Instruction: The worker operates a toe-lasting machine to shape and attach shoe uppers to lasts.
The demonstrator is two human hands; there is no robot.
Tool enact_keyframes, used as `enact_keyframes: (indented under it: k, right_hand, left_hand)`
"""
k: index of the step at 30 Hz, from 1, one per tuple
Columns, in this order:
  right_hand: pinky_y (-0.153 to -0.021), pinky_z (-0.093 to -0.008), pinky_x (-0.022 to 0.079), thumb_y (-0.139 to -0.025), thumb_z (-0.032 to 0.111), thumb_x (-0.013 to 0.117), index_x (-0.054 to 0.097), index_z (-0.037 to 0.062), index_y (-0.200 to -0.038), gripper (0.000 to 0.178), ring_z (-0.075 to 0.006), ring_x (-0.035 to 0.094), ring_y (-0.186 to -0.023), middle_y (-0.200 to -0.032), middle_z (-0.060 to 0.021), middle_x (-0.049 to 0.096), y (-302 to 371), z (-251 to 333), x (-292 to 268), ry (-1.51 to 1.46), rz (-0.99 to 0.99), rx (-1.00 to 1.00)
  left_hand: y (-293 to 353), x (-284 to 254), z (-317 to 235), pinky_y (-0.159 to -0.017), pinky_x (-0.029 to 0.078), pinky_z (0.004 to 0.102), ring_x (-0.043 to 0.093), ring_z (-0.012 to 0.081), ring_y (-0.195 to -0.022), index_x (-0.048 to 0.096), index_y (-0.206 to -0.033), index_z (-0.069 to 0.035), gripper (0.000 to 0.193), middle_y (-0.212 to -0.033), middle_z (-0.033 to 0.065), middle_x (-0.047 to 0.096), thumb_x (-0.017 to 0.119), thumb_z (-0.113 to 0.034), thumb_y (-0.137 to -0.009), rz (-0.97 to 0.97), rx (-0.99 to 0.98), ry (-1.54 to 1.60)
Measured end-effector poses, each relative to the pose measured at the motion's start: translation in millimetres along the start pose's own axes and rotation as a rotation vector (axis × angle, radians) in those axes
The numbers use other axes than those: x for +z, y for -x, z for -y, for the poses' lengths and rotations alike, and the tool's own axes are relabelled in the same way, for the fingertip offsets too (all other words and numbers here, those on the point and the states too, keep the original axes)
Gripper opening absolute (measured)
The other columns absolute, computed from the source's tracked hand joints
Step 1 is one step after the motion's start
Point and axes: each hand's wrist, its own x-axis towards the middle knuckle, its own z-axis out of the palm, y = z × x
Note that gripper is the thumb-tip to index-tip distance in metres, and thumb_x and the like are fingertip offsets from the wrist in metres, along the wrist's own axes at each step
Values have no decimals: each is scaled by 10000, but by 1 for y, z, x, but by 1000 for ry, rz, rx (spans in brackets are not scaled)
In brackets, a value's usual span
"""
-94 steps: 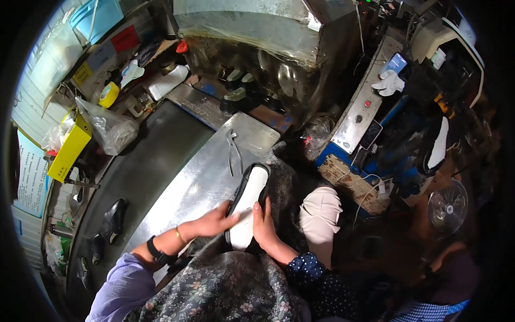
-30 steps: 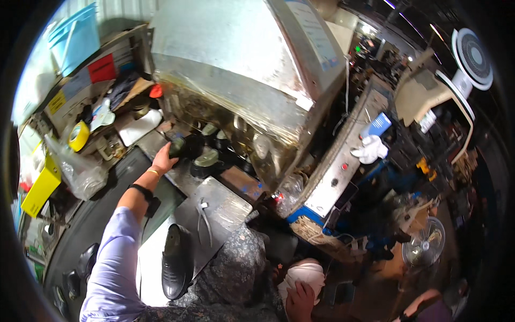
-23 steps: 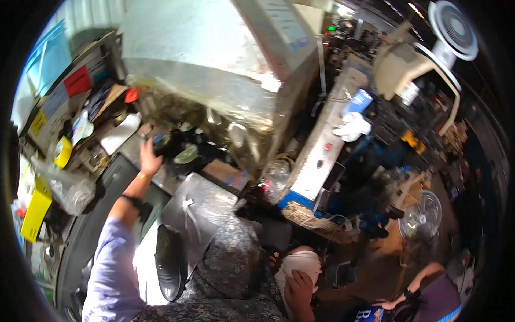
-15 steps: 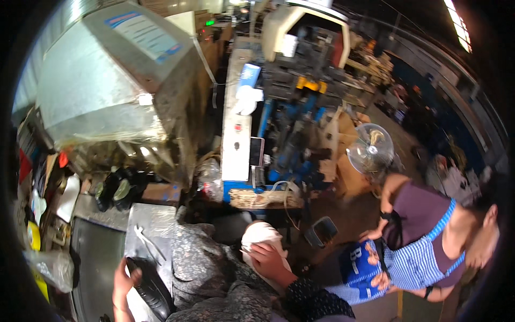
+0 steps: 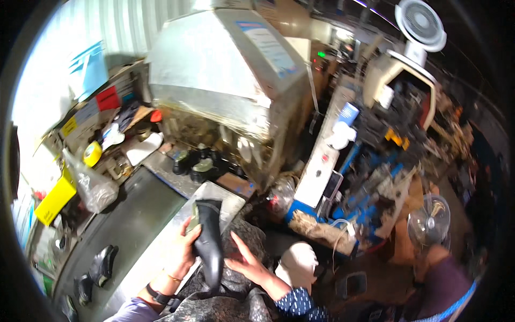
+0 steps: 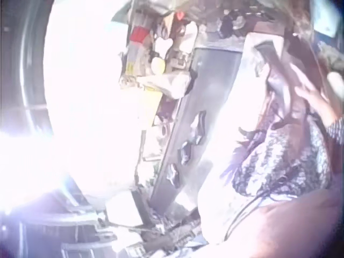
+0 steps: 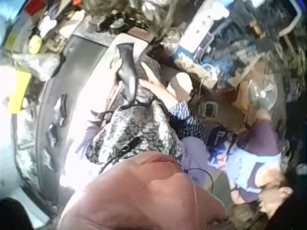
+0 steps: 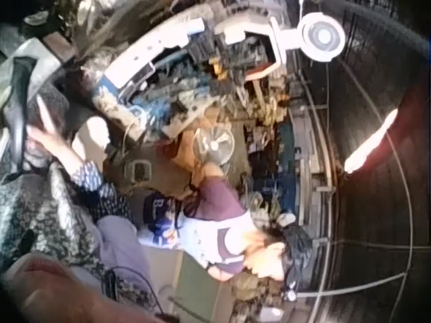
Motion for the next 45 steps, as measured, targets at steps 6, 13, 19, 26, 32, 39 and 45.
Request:
enact_keyframes:
  k: [6, 13, 19, 26, 32, 39, 45]
  right_hand:
    - [-1059, -316, 380, -752, -10, 693, 256, 48, -1528, 893, -191, 455, -1302, -1487, -121, 404, 56, 89, -54, -54, -323, -259]
    - [-913, -351, 471, -678, 139, 793, 472, 38, -1409, 805, -259, 596, -1071, -1179, -128, 585, 112, 215, -225, 1222, -1057, -503]
    - [-907, -390, 478, -653, 280, 736, 583, 184, -1351, 721, -338, 604, -1068, -1187, -196, 582, 94, 281, -310, 1243, -1405, -234]
    - [-888, -400, 488, -653, 285, 732, 536, 216, -1398, 774, -349, 629, -1032, -1158, -211, 631, 76, 305, -321, 1287, -1390, 75]
    - [-957, -409, 476, -633, 376, 790, 544, 222, -1393, 814, -359, 601, -1118, -1289, -234, 551, 87, 288, -312, 1494, -1250, 192]
    - [-1012, -457, 444, -772, 506, 680, 338, 285, -1502, 836, -445, 476, -1213, -1454, -203, 353, 73, 269, -305, 1602, -1348, 337]
    - [-909, -480, 488, -723, 473, 711, 522, 290, -1375, 702, -398, 575, -1096, -1199, -212, 567, 38, 261, -299, 1561, -1349, -16]
  left_hand:
    - [20, 59, 26, -1081, 361, 343, 479, 192, -1269, 428, -1422, -22, 545, -1365, 86, 534, 637, -170, -941, 641, 142, -389]
    - [30, -33, 87, -879, 536, 377, 652, 354, -1013, 647, -1163, -53, 348, -1141, 168, 670, 690, -220, -861, 840, 378, -1269]
    - [37, -38, 105, -834, 548, 374, 681, 306, -944, 707, -1002, -55, 202, -1025, 134, 707, 672, -91, -806, 830, 638, -1287]
    - [36, -24, 102, -773, 549, 374, 689, 306, -844, 711, -931, -46, 139, -938, 121, 717, 672, -81, -802, 740, 598, -1248]
    - [33, -28, 108, -754, 545, 379, 686, 299, -827, 702, -878, -54, 93, -917, 103, 719, 662, -76, -797, 736, 640, -1332]
    - [35, -6, 121, -744, 543, 366, 679, 286, -823, 690, -859, -69, 76, -899, 72, 711, 652, -89, -796, 704, 649, -1365]
    - [38, -35, 107, -815, 539, 380, 673, 319, -897, 703, -977, -57, 140, -964, 122, 706, 631, -112, -872, 658, 477, -1193]
